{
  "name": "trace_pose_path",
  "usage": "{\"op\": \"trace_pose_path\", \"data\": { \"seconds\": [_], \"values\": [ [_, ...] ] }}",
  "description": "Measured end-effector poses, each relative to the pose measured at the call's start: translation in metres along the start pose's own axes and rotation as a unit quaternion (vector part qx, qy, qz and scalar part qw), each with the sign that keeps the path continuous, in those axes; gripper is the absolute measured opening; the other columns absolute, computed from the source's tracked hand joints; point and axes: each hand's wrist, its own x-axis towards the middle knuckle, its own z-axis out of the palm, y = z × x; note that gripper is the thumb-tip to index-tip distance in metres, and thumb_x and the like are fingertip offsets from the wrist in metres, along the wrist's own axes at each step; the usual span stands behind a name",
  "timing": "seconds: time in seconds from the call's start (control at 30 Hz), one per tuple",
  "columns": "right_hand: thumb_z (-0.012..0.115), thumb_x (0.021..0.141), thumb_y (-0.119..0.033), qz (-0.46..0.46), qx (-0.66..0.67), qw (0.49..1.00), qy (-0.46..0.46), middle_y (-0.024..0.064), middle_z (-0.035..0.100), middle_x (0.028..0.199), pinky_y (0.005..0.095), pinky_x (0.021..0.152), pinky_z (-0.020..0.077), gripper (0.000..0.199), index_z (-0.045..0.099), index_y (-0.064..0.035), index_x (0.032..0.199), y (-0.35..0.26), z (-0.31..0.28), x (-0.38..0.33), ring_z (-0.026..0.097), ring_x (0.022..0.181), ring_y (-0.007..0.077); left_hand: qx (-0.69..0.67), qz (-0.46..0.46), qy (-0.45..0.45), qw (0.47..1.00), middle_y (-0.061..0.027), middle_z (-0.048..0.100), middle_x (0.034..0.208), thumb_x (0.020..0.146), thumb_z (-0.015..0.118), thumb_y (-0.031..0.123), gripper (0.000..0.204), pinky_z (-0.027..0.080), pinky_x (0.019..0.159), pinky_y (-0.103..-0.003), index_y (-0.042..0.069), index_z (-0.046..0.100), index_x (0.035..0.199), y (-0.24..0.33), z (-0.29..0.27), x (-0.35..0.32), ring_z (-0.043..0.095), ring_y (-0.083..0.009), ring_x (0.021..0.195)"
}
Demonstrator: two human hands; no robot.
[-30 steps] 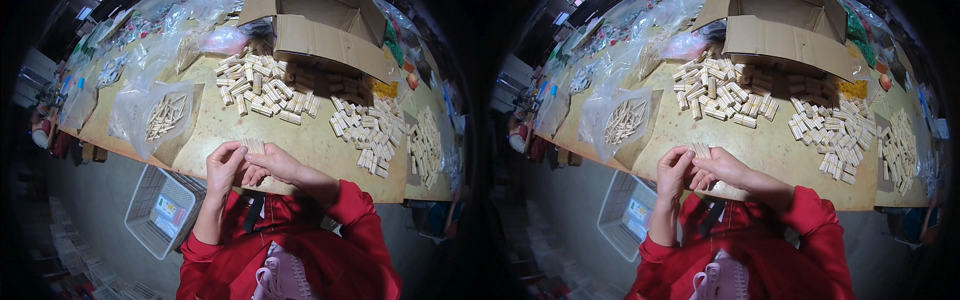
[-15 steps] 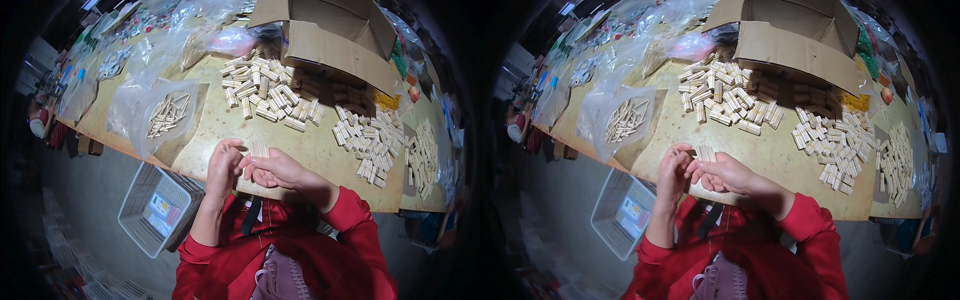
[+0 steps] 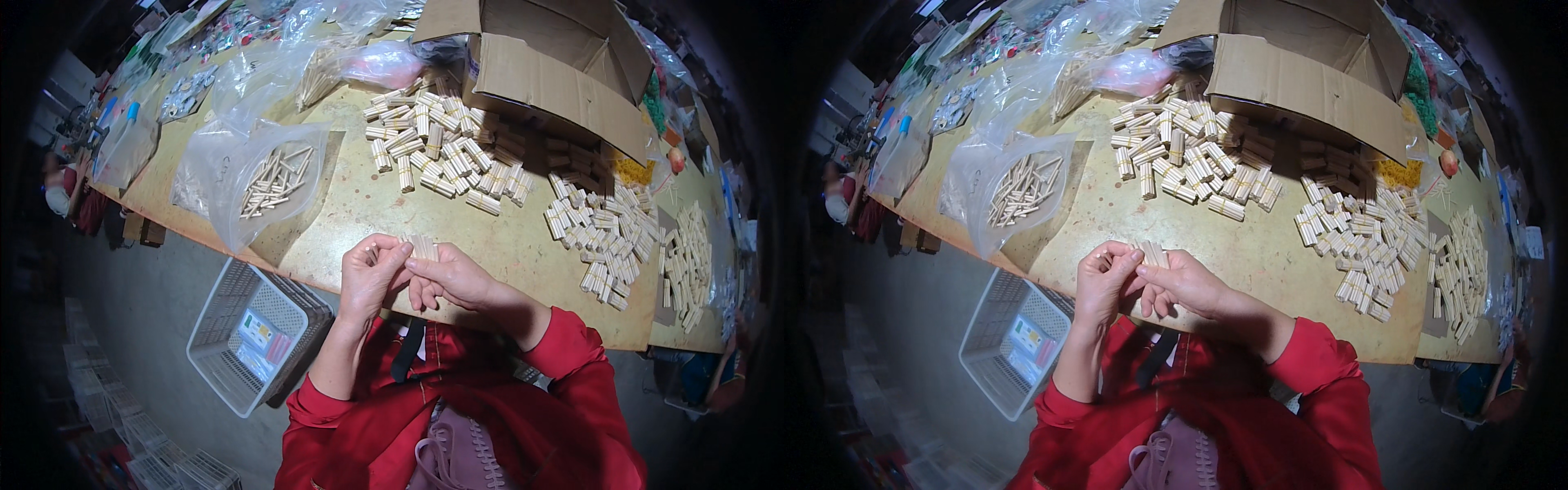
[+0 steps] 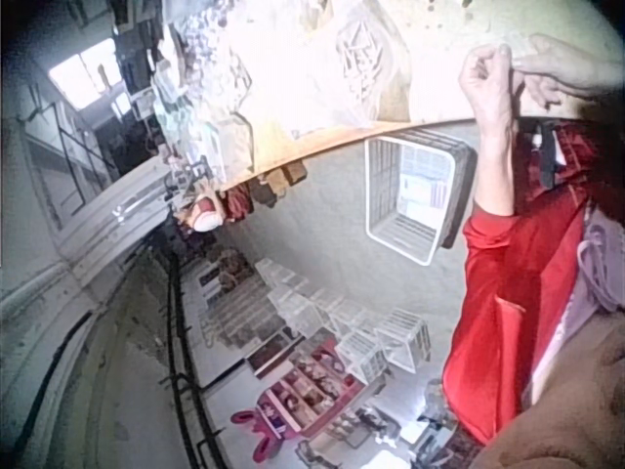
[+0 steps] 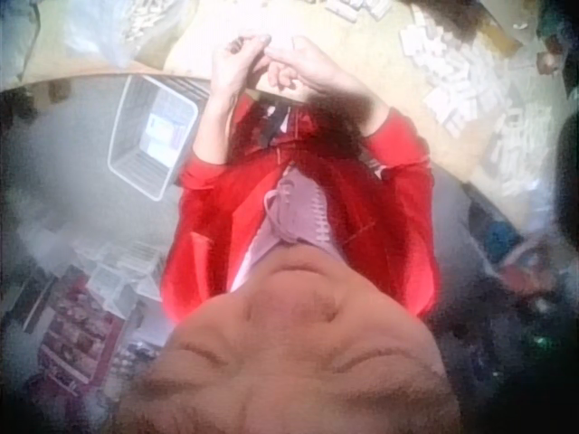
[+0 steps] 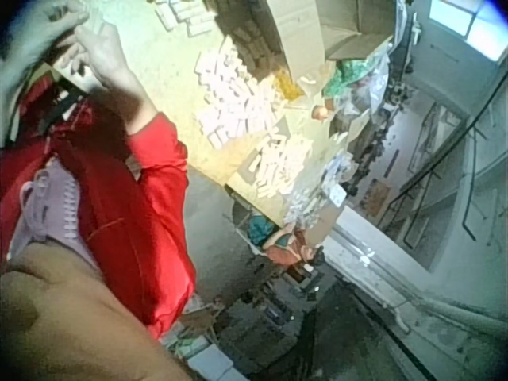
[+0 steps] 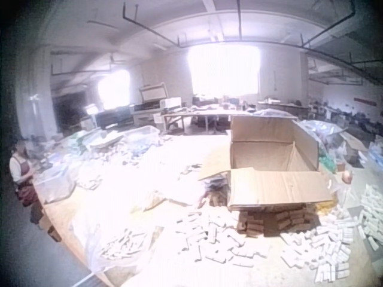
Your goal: The person repeatedly picks small wooden sticks from a table, aligns them into small bundles, and secures each bundle with a rubber band. The person places the finished bundles into a plastic bag. Another person is visible across the table working on a similar task.
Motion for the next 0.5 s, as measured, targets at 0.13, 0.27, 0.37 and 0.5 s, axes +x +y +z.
{"op": "trace_pose_path", "data": {
  "seconds": [0.13, 0.27, 0.37, 0.5],
  "values": [
    [0.046, 0.102, -0.023, -0.001, 0.038, 0.999, 0.029, 0.0159, 0.066, 0.085, 0.0224, 0.045, 0.0481, 0.032, 0.056, 0.0059, 0.109, -0.008, 0.009, -0.003, 0.064, 0.059, 0.0176, -0.012, 0.009, 0.025, 1.000, 0.0004, 0.059, 0.079, 0.094, 0.061, 0.010, 0.007, 0.044, 0.053, -0.020, 0.005, 0.059, 0.089, 0.001, 0.004, 0.000, 0.053, -0.0049, 0.066],
    [0.043, 0.102, -0.025, 0.025, 0.043, 0.999, 0.009, 0.0171, 0.066, 0.087, 0.0232, 0.045, 0.0503, 0.035, 0.056, 0.0072, 0.111, -0.016, 0.003, -0.003, 0.064, 0.058, 0.0183, -0.108, 0.073, 0.036, 0.991, 0.0003, 0.051, 0.078, 0.099, 0.049, 0.013, 0.009, 0.038, 0.052, -0.021, 0.005, 0.052, 0.100, -0.003, 0.000, 0.007, 0.046, -0.0059, 0.063],
    [0.042, 0.101, -0.021, 0.018, 0.042, 0.999, -0.020, 0.0187, 0.066, 0.088, 0.0226, 0.045, 0.0478, 0.033, 0.056, 0.0074, 0.110, -0.017, 0.001, -0.002, 0.061, 0.054, 0.0158, -0.117, 0.042, -0.016, 0.992, -0.0005, 0.047, 0.075, 0.100, 0.043, 0.014, 0.013, 0.035, 0.050, -0.021, 0.005, 0.048, 0.109, 0.005, -0.001, 0.005, 0.042, -0.0072, 0.060],
    [0.043, 0.100, -0.016, 0.020, 0.059, 0.997, -0.050, 0.0189, 0.066, 0.089, 0.0225, 0.045, 0.0459, 0.029, 0.056, 0.0071, 0.110, -0.012, -0.001, -0.003, 0.058, 0.052, 0.0150, -0.016, -0.037, -0.078, 0.996, -0.0019, 0.055, 0.070, 0.097, 0.053, 0.010, 0.014, 0.037, 0.046, -0.021, 0.001, 0.056, 0.107, 0.016, -0.001, 0.001, 0.048, -0.0077, 0.051]
  ]
}}
